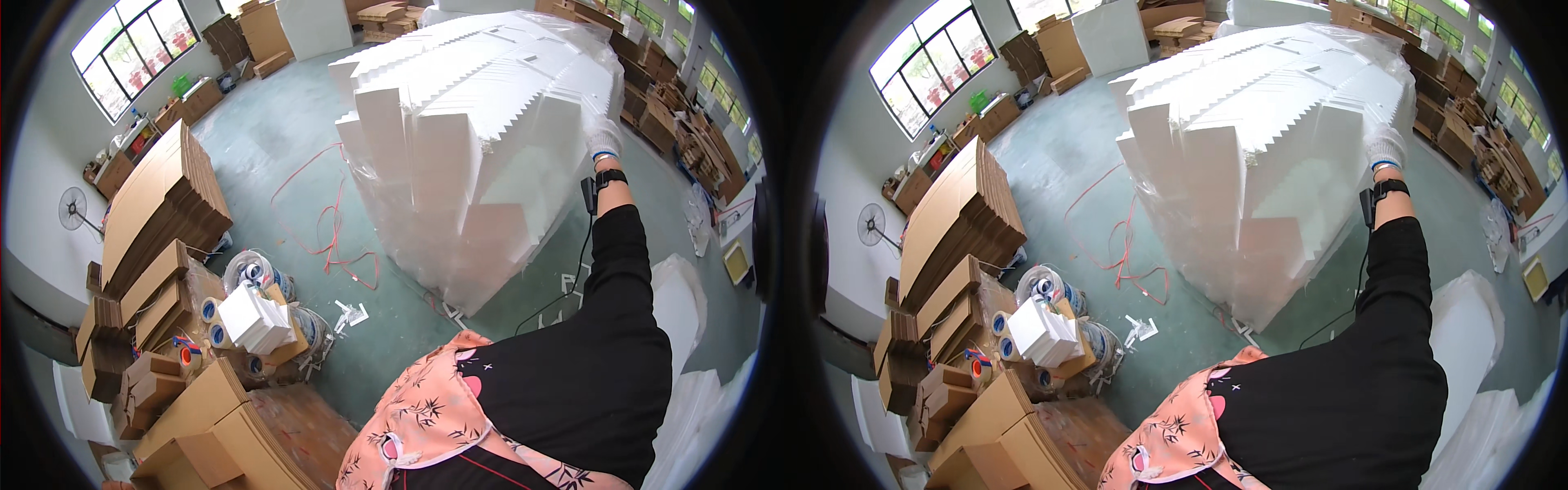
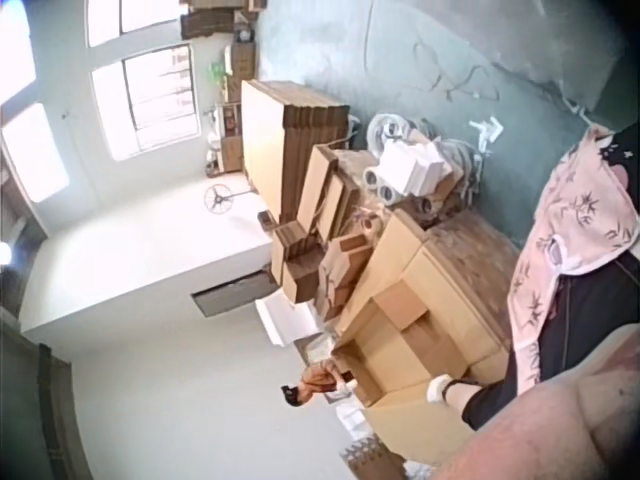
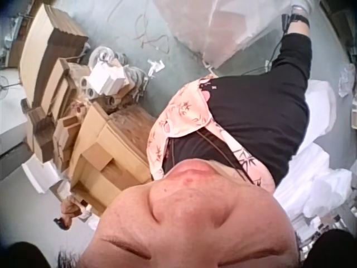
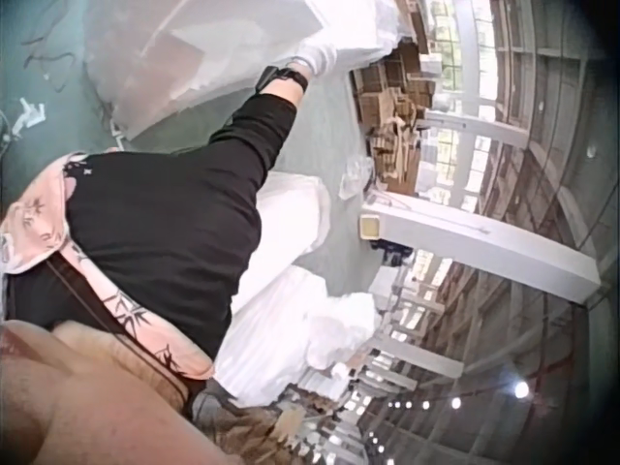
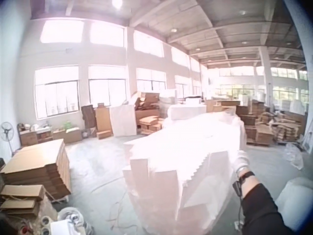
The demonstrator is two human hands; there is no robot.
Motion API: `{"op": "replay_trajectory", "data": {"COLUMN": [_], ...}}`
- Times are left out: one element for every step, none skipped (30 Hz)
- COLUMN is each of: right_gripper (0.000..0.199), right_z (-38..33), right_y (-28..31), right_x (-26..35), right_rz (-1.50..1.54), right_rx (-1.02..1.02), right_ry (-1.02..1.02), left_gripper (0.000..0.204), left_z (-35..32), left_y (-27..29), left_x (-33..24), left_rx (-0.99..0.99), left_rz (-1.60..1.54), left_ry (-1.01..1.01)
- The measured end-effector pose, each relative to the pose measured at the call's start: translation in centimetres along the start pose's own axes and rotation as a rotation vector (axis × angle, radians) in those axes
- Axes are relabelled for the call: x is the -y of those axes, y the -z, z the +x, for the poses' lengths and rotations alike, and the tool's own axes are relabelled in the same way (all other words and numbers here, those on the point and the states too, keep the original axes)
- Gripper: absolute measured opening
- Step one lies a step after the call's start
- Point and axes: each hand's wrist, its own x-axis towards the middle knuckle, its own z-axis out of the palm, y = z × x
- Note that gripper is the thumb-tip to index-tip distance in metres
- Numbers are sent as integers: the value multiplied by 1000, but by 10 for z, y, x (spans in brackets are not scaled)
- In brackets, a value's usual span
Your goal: The person assembles and packs large cardboard boxes with white foam inserts. They place foam pieces into the box, fold and tape the flaps shut, and stack the completed boxes. A coworker assists by handing over foam pieces and taping boxes.
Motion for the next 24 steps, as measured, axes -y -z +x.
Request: {"op": "replay_trajectory", "data": {"right_gripper": [46,47,47,45,43,41,44,48,52,52,53,53,52,51,51,47,43,39,38,37,36,36,36,36], "right_z": [-2,-5,-9,-15,-22,-25,-23,-18,-15,-9,-1,2,1,-2,-4,0,5,2,-1,-5,-15,-19,-23,-26], "right_y": [-2,-5,-6,-3,2,5,5,5,6,8,11,14,15,15,16,12,5,4,4,3,6,4,0,-1], "right_x": [1,3,5,10,16,19,15,11,9,9,11,14,15,16,16,13,9,12,14,16,19,17,15,15], "right_rz": [-2,-5,-12,-25,-37,-50,-79,-107,-137,-108,-78,-49,-58,-66,-73,-119,-166,-209,-209,-208,-207,-207,-206,-207], "right_rx": [-70,-141,-214,-219,-223,-230,-210,-189,-168,-129,-90,-54,-82,-110,-139,-116,-92,-64,-71,-79,-84,-131,-179,-229], "right_ry": [6,12,23,1,-19,-37,-15,7,27,16,6,-2,17,37,53,81,108,136,122,107,93,93,92,91], "left_gripper": [33,33,33,34,34,34,35,35,35,36,36,36,37,37,38,38,39,40,40,41,41,42,42,43], "left_z": [3,10,12,10,9,9,8,5,5,5,4,3,3,2,1,2,2,1,-1,0,-2,-2,-1,-2], "left_y": [-3,-6,-8,-7,-8,-4,-3,-1,0,1,4,4,3,4,8,9,10,11,13,15,12,15,17,17], "left_x": [3,5,6,7,8,7,8,6,6,6,5,5,6,5,3,3,1,0,-1,0,-1,2,5,4], "left_rx": [1,2,-2,-3,-4,-5,-1,4,5,4,4,8,16,21,21,23,23,24,27,23,29,30,29,33], "left_rz": [-1,-1,-2,-5,-8,-10,-12,-21,-20,-24,-28,-34,-40,-43,-47,-49,-53,-57,-63,-65,-75,-81,-84,-90], "left_ry": [4,7,11,14,16,8,5,0,-6,-10,-15,-22,-30,-36,-43,-53,-65,-66,-73,-77,-88,-90,-94,-102]}}
